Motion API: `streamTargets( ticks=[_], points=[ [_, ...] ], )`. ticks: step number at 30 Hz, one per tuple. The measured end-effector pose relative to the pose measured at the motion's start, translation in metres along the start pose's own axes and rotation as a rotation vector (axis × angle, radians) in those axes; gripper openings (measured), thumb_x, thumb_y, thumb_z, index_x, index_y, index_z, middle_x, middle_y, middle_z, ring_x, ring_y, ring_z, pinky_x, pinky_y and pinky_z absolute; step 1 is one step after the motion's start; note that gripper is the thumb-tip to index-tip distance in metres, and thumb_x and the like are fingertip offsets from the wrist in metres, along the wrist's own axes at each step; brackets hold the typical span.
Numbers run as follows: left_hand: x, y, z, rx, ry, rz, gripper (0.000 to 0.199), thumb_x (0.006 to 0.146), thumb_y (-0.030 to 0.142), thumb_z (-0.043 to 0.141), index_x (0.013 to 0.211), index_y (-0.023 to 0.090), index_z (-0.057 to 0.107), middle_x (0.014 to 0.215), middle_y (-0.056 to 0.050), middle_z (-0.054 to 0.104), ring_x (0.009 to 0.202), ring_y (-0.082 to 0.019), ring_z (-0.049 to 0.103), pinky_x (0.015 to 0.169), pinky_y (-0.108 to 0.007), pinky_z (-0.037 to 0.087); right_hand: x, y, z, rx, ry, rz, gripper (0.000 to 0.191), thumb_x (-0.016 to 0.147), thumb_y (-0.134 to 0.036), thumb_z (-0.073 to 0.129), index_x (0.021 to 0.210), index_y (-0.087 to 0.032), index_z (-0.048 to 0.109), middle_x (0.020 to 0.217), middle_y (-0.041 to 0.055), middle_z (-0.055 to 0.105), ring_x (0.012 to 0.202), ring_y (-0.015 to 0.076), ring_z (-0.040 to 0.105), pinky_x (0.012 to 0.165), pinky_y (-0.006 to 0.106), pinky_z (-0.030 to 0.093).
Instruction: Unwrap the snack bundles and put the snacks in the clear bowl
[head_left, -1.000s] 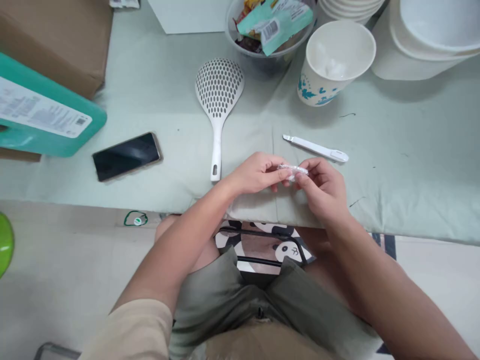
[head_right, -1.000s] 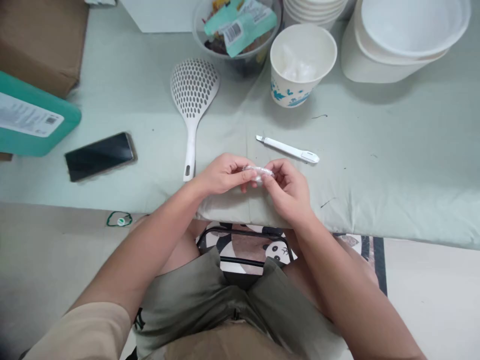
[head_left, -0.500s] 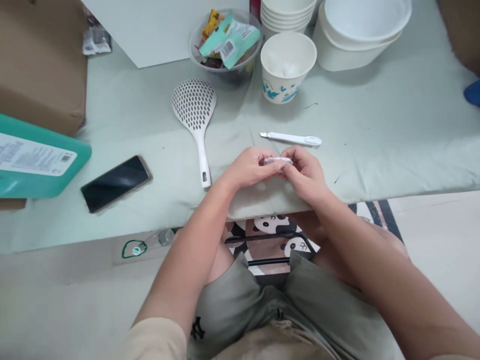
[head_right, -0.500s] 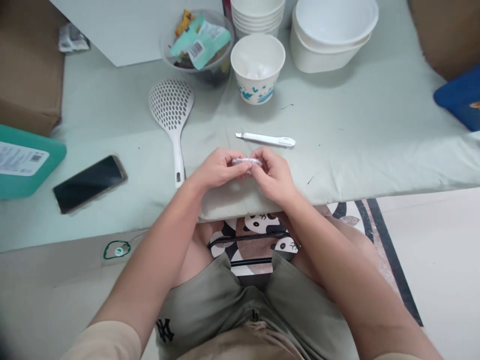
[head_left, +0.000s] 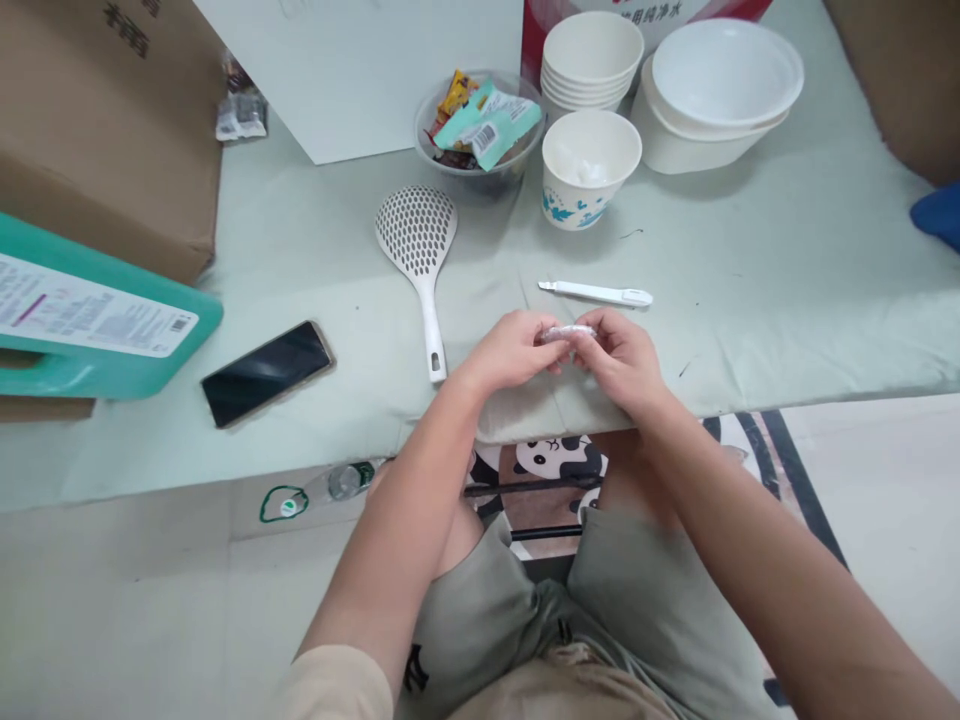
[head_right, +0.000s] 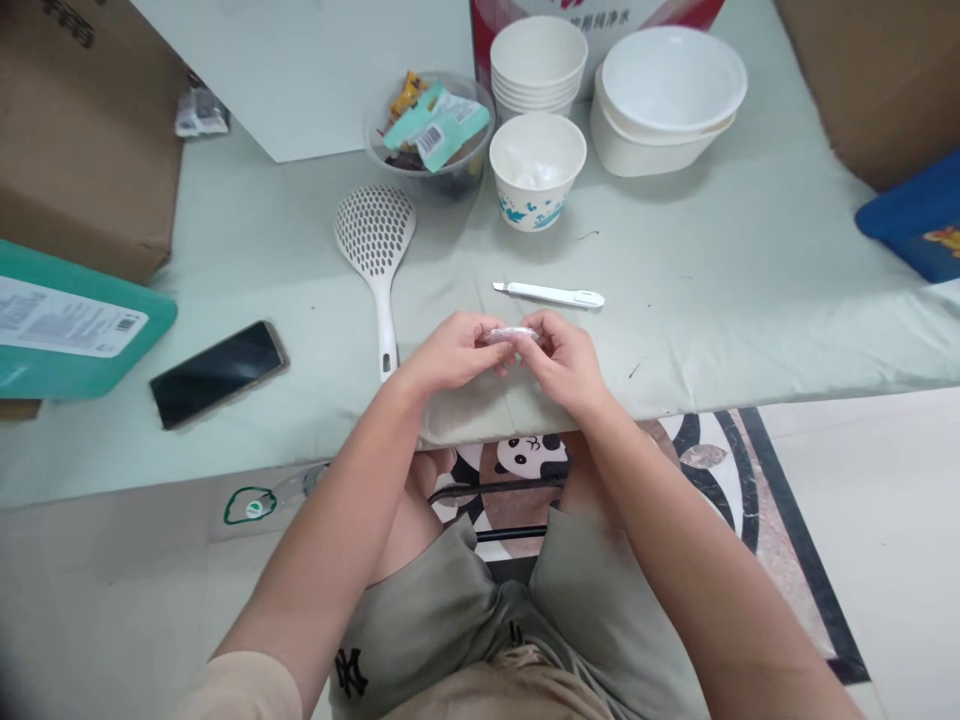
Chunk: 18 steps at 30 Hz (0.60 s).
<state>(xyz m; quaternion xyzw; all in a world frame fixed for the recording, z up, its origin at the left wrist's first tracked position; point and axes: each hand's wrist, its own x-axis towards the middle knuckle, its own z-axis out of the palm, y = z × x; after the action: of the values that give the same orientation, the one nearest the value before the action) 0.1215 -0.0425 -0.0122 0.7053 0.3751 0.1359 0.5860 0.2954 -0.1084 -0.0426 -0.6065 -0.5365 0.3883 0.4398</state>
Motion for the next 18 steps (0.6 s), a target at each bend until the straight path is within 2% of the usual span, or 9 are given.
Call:
streamTargets(
  ticks=[7, 10, 13, 15, 18],
  points=[
    [-0.007, -0.004, 0.002, 0.025, -0.004, -0.006, 0.025, 0.087, 0.040, 0.060, 0.077, 0.018, 0.064, 0.073, -0.001, 0.070, 0.069, -0.015, 0.064, 0.066, -0.028, 0.044, -0.001, 0.000, -0.001, -0.053, -0.031, -0.020, 0.043, 0.090, -0.064, 0.062, 0.082, -0.021, 0.064, 0.057, -0.0021, 0.058, 0.053, 0.0129, 0.051, 0.054, 0.028, 0.038],
    [-0.004, -0.003, 0.000, -0.065, -0.006, -0.035, 0.025, 0.087, 0.041, 0.062, 0.076, 0.018, 0.064, 0.071, -0.001, 0.069, 0.068, -0.015, 0.065, 0.065, -0.027, 0.046, -0.002, -0.001, -0.001, -0.039, -0.037, 0.016, 0.044, 0.090, -0.064, 0.063, 0.083, -0.021, 0.064, 0.058, -0.0013, 0.061, 0.054, 0.0132, 0.056, 0.055, 0.027, 0.042],
    [0.005, 0.001, -0.004, -0.114, -0.030, -0.004, 0.029, 0.089, 0.043, 0.064, 0.078, 0.017, 0.069, 0.074, -0.002, 0.072, 0.067, -0.014, 0.064, 0.063, -0.026, 0.046, 0.000, -0.003, 0.000, 0.049, -0.011, 0.053, 0.045, 0.089, -0.065, 0.064, 0.086, -0.021, 0.063, 0.064, 0.0009, 0.067, 0.056, 0.0139, 0.061, 0.057, 0.028, 0.048],
    [0.012, 0.003, -0.007, -0.172, -0.054, 0.035, 0.030, 0.091, 0.043, 0.064, 0.077, 0.017, 0.069, 0.074, -0.002, 0.072, 0.065, -0.012, 0.063, 0.064, -0.026, 0.047, 0.001, -0.005, 0.001, 0.084, 0.008, 0.071, 0.044, 0.088, -0.064, 0.068, 0.088, -0.020, 0.063, 0.068, 0.0018, 0.070, 0.057, 0.0144, 0.064, 0.058, 0.028, 0.051],
    [0.019, 0.002, -0.009, -0.200, -0.015, 0.089, 0.031, 0.092, 0.039, 0.062, 0.072, 0.017, 0.064, 0.069, -0.001, 0.068, 0.062, -0.011, 0.060, 0.065, -0.025, 0.046, 0.002, -0.011, 0.002, 0.092, 0.044, 0.084, 0.035, 0.087, -0.054, 0.072, 0.090, -0.020, 0.065, 0.071, 0.0022, 0.072, 0.059, 0.0145, 0.065, 0.059, 0.028, 0.053]
  ],
)
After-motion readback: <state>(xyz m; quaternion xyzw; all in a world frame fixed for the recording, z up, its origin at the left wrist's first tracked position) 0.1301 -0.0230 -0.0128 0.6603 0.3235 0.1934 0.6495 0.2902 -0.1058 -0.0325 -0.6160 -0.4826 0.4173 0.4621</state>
